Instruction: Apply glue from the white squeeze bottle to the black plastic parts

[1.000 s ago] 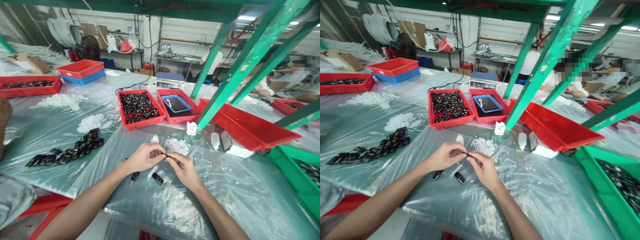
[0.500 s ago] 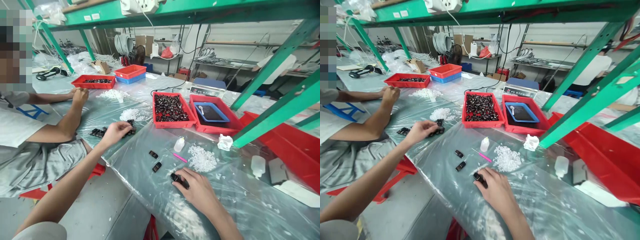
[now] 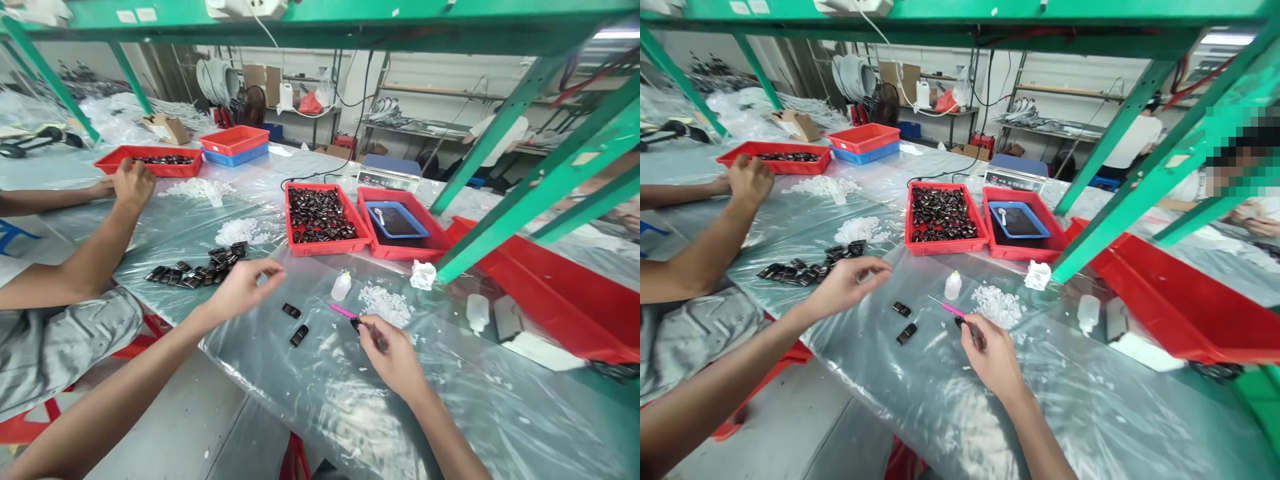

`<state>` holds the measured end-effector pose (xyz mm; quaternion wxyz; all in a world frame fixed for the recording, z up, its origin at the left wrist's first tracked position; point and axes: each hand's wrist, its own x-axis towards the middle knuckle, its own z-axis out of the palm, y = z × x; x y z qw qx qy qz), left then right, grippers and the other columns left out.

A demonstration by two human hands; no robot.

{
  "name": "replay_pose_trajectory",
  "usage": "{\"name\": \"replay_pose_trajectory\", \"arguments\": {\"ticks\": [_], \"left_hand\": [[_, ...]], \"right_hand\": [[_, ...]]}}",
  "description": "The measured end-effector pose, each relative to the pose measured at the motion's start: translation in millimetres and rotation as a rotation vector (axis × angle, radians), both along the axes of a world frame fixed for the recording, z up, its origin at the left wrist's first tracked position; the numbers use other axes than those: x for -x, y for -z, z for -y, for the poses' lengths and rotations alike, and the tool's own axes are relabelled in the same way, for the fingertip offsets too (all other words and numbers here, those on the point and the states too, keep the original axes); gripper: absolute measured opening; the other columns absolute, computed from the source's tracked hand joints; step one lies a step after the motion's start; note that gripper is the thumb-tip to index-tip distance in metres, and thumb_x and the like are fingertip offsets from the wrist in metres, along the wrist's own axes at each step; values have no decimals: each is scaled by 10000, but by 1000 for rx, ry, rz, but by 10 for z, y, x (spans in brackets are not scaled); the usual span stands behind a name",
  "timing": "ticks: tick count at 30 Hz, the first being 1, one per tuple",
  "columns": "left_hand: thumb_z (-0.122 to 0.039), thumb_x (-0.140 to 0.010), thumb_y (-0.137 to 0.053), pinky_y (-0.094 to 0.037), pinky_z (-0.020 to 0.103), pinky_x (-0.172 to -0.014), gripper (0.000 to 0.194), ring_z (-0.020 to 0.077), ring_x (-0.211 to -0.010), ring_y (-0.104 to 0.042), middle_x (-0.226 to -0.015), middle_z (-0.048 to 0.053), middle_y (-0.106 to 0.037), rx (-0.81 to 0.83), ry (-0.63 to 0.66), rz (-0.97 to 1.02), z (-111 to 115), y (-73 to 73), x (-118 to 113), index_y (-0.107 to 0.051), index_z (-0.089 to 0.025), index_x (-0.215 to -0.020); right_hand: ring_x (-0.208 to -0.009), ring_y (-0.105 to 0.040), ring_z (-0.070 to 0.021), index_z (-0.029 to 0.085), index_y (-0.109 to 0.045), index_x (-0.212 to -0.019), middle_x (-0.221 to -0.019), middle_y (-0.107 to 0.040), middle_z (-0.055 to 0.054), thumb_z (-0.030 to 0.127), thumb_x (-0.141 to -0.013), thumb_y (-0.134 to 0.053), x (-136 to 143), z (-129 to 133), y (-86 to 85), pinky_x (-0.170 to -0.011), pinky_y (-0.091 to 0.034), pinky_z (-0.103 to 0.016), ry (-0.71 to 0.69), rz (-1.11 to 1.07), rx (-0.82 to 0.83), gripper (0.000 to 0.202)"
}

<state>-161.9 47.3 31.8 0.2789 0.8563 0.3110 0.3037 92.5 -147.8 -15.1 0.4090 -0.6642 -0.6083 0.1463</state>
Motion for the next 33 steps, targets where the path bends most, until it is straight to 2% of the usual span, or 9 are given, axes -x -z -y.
{"name": "replay_pose_trajectory", "arguments": {"ticks": [2,5,10,13,16,19,23,27,33], "left_hand": [[-360,-949,-605,-466,259,-721,204,178,-775,-692,-907,32,-773,-4,254,-103,242,-4,-295,-746,-215,-971],[-314,-966,-596,-439,263,-688,173,169,-740,-682,-881,25,-763,-115,428,-172,443,65,-674,-739,-217,-955],[-305,-987,-562,-382,256,-569,332,117,-531,-537,-597,-1,-627,-336,288,193,392,149,-1132,-630,-178,-689],[-276,-976,-570,-397,253,-557,317,111,-510,-517,-568,-5,-610,-409,259,405,356,161,-1305,-600,-180,-676],[-231,-958,-567,-415,256,-563,276,110,-503,-506,-565,-10,-611,-466,263,493,356,213,-1332,-604,-189,-688],[-212,-930,-578,-371,261,-537,299,104,-480,-430,-515,-32,-523,-477,231,488,270,295,-1218,-548,-198,-633],[-274,-937,-541,-273,268,-499,406,98,-474,-328,-498,-50,-360,-327,151,375,31,378,-1070,-386,-204,-568],[-415,-906,-601,-327,242,-545,290,100,-536,-389,-613,-56,-449,-74,221,131,-104,428,-1076,-492,-206,-736],[-487,-797,-721,-322,266,-600,398,140,-586,-440,-689,-58,-497,-16,281,-99,-26,476,-1170,-571,-233,-1065]], "right_hand": [[-520,-453,-134,215,-634,-929,-607,-528,30,399,-1002,-507,-41,-11,21,-512,-380,-258,82,-135,-10,235],[-532,-473,-139,206,-637,-945,-603,-505,29,514,-981,-538,-85,-51,52,-506,-389,-259,151,-361,-61,326],[-436,-448,-119,216,-600,-940,-588,-581,25,665,-877,-633,-127,-116,33,-418,-328,-246,230,-710,-92,455],[-428,-524,-133,243,-531,-961,-695,-695,-10,690,-844,-656,-131,-120,-10,-379,-313,-234,262,-869,-93,478],[-469,-614,-164,256,-513,-974,-749,-733,-25,698,-825,-670,-115,-110,-43,-365,-326,-231,254,-878,-103,492],[-485,-645,-168,252,-519,-957,-761,-735,-29,702,-819,-672,-95,-105,-55,-358,-320,-221,238,-859,-85,496],[-432,-603,-137,243,-494,-893,-744,-695,-2,713,-797,-683,-89,-102,-47,-334,-264,-197,288,-933,-31,516],[-408,-492,-88,226,-517,-856,-636,-586,46,693,-780,-721,-133,-109,-38,-350,-274,-184,358,-915,-60,515],[-448,-493,-97,232,-495,-831,-675,-577,37,624,-816,-711,-189,-106,-39,-366,-295,-199,357,-942,-69,448]]}}
